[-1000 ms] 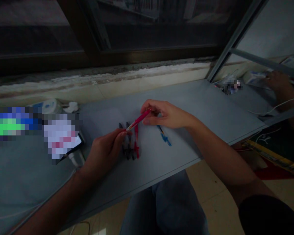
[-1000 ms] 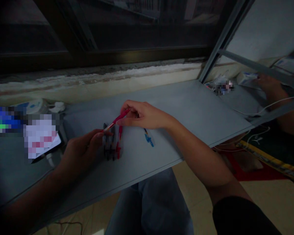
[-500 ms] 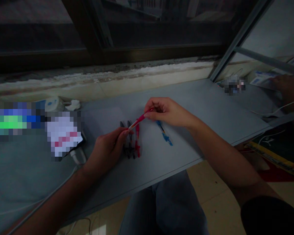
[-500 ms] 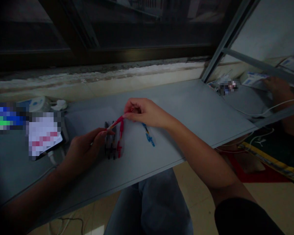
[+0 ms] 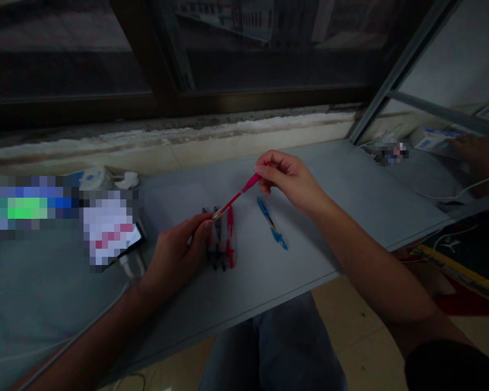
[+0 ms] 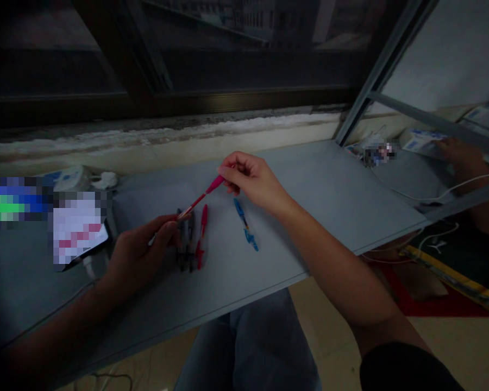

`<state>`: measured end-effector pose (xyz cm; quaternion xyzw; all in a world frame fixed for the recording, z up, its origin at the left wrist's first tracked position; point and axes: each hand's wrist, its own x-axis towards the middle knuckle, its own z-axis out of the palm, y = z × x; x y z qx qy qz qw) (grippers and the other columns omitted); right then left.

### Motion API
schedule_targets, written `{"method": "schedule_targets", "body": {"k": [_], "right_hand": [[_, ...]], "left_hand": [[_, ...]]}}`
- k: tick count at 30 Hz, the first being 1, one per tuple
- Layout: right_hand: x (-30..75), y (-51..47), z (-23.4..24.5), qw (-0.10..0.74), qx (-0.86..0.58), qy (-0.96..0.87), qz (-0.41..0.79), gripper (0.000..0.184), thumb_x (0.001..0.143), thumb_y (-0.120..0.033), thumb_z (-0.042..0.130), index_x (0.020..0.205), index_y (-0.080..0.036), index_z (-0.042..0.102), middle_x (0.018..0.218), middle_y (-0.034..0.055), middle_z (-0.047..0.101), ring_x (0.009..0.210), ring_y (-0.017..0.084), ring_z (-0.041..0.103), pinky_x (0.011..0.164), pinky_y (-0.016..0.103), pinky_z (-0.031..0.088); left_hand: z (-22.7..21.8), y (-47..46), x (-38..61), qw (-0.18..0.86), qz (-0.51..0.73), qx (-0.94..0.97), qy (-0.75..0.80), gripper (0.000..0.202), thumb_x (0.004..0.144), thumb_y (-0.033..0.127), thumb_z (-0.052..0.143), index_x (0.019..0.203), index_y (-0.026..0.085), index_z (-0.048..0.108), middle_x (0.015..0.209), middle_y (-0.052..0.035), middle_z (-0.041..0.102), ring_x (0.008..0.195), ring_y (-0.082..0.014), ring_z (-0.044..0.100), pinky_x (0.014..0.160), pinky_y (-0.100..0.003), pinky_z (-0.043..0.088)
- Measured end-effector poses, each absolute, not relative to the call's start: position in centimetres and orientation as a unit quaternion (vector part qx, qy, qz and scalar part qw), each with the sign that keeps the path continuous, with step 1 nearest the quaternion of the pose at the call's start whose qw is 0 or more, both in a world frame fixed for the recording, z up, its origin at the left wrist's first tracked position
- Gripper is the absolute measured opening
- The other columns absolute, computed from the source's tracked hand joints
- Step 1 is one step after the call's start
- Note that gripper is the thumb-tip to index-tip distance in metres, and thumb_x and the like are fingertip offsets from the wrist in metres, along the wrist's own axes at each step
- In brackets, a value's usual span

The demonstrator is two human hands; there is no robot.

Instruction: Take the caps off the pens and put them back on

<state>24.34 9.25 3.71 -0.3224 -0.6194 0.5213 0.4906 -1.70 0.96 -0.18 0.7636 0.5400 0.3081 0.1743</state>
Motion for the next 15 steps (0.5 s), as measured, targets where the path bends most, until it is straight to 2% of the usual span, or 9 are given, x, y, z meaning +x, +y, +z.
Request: {"method": "schedule_targets", "body": {"k": [6, 10, 15], "right_hand": [[24.13, 8.87, 3.85, 0.472, -0.322, -0.634, 0.521, 0.031, 0.085, -0.043, 0.079, 0.086, -0.017, 0.062, 0.07, -0.0024, 0.064, 0.059, 0.008, 0.058, 0.058, 0.022, 0.048], [24.35, 8.95, 4.05, 0.496, -0.323, -0.63, 0.503, 0.024, 0.087, -0.037, 0.077, 0.085, -0.017, 0.064, 0.069, -0.0028, 0.063, 0.059, 0.008, 0.056, 0.058, 0.022, 0.047], [24.6, 8.87, 4.3, 0.504, -0.314, -0.634, 0.496, 0.019, 0.086, -0.033, 0.078, 0.087, -0.015, 0.07, 0.069, -0.0027, 0.063, 0.059, 0.008, 0.054, 0.059, 0.022, 0.046]], "left_hand": [[-0.18, 0.86, -1.74, 0.177, 0.313, 0.763, 0.537, 0.044, 0.105, 0.05, 0.042, 0.112, 0.018, 0.072, 0.067, 0.0023, 0.069, 0.058, -0.0152, 0.066, 0.059, -0.024, 0.049], [-0.31, 0.85, -1.83, 0.18, 0.312, 0.769, 0.528, 0.041, 0.107, 0.047, 0.042, 0.108, 0.02, 0.072, 0.068, 0.0028, 0.069, 0.06, -0.0143, 0.067, 0.061, -0.024, 0.05], [-0.38, 0.87, -2.04, 0.185, 0.315, 0.774, 0.517, 0.039, 0.107, 0.044, 0.044, 0.114, 0.019, 0.072, 0.068, 0.0035, 0.068, 0.058, -0.0132, 0.065, 0.059, -0.023, 0.049]]}}
